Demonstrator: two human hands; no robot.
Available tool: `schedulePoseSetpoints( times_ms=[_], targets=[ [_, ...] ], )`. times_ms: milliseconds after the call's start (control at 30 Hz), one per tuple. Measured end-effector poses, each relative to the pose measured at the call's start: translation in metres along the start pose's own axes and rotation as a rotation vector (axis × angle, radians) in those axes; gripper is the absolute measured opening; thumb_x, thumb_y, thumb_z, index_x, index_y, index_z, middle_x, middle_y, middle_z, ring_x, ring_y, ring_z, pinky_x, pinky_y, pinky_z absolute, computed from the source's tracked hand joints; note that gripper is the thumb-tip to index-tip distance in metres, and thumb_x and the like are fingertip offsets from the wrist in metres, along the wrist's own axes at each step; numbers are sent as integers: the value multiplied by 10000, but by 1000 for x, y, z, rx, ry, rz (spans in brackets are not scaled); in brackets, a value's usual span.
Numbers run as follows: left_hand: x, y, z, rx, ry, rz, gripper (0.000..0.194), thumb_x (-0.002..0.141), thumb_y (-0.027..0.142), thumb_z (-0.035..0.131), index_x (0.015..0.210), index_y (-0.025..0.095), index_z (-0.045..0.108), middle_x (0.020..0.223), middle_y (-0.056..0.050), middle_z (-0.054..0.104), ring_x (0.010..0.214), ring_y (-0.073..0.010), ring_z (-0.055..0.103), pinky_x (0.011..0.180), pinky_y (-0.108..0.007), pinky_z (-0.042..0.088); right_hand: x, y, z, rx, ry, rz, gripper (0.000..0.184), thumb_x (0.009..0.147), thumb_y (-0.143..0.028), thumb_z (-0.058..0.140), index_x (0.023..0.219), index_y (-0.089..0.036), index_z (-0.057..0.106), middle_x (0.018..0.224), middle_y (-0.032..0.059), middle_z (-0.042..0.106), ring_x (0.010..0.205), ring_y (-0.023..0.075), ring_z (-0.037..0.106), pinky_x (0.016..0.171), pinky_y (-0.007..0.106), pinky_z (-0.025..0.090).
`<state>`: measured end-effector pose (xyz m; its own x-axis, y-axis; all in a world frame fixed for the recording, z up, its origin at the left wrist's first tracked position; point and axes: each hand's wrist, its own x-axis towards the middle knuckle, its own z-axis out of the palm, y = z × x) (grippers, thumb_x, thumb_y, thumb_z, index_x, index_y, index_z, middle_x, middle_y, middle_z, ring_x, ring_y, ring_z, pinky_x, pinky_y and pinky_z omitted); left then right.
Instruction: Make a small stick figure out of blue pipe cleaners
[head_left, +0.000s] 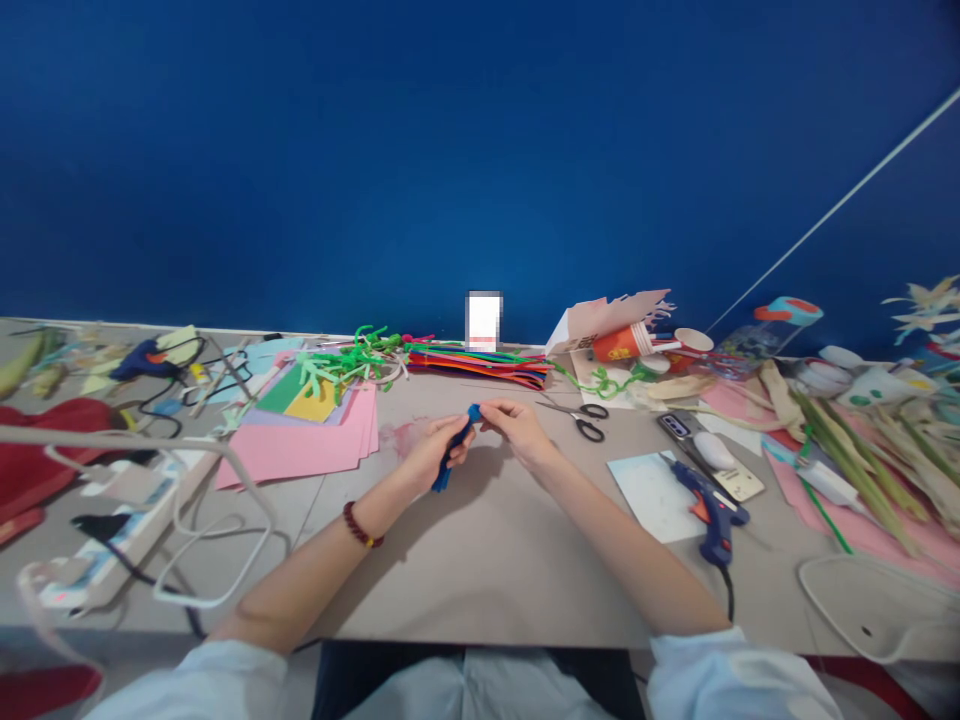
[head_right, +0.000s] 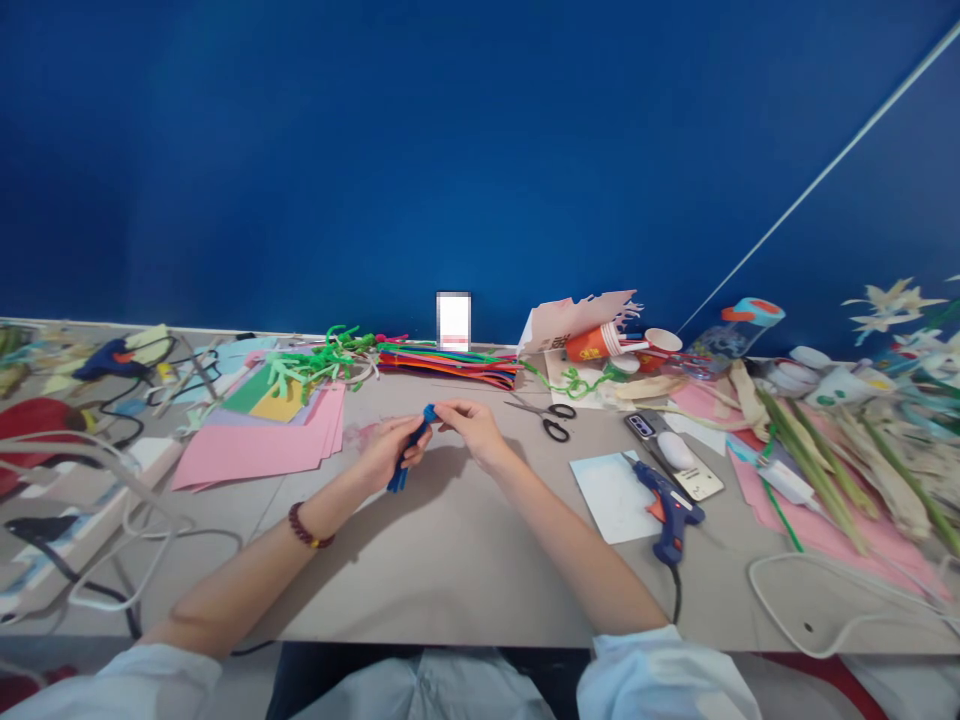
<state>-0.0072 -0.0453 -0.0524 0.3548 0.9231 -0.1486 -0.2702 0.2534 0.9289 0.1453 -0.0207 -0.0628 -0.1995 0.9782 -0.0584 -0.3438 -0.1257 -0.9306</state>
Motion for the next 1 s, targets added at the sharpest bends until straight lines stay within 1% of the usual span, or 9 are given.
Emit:
schedulePoseSetpoints(
  times_ms=[100,267,367,467,600,767,867,933,1000],
  targets=[
    [1,1,0,-149,-41,-63,238,755,337,624,695,119,553,596,13,450,427,-36,274,368,-169,197,0,-1,-2,-16,2,-19,223,598,-360,783,732,-190,728,712,8,702,673,121,617,653,251,460],
    [0,0,0,-286,-87,-143,133,793,238,558,768,107,558,621,-4,457,442,-47,286,363,-156,226,0,-4,-4,-31,-2,-8,312,678,-480,692,750,-179,734,732,34,708,649,127,608,687,282,457],
    [0,1,-1,-360,-99,-192,126,803,214,504,790,103,564,648,-30,479,455,-62,316,366,-162,254,0,-8,-6,-34,-16,-10,313,697,-485,668,744,-182,732,735,39,709,641,131,605,685,288,461],
    [1,1,-2,-394,-97,-203,162,824,214,464,842,101,578,647,-36,483,458,-70,319,364,-161,260,0,-10,-7,-56,-31,-25,289,719,-463,652,757,-187,730,757,39,709,641,125,600,676,277,466],
    [2,0,-2,-395,-103,-210,167,830,217,479,839,97,596,642,-29,477,453,-62,308,359,-155,252,0,-15,-8,-120,-38,-67,278,729,-443,652,818,-192,731,801,41,713,667,123,614,683,269,483],
    [0,-2,0,-371,-120,-168,161,790,220,577,873,94,632,646,-19,478,463,-53,306,363,-152,255,0,-18,-7,-218,-28,-209,227,700,-377,695,847,-206,722,880,36,723,728,139,649,727,297,522],
    [1,-3,0,-360,-109,-137,178,777,237,622,886,99,644,649,-12,478,469,-48,315,367,-151,258,-1,-14,-7,-310,-53,-280,210,741,-349,650,874,-202,718,861,43,724,698,151,666,725,324,539],
    [2,-4,0,-361,-88,-122,182,767,247,643,870,98,647,647,-7,478,465,-42,317,365,-149,257,-2,-10,-6,-438,-45,-387,188,775,-315,609,882,-207,720,885,53,725,737,168,678,758,343,540],
    [3,-5,0,-359,-66,-109,174,749,248,664,832,96,645,638,-2,478,459,-37,317,362,-147,255,-4,-8,-4,-602,-9,-548,175,798,-266,574,876,-218,724,910,56,726,835,184,676,827,358,525]
  ],
)
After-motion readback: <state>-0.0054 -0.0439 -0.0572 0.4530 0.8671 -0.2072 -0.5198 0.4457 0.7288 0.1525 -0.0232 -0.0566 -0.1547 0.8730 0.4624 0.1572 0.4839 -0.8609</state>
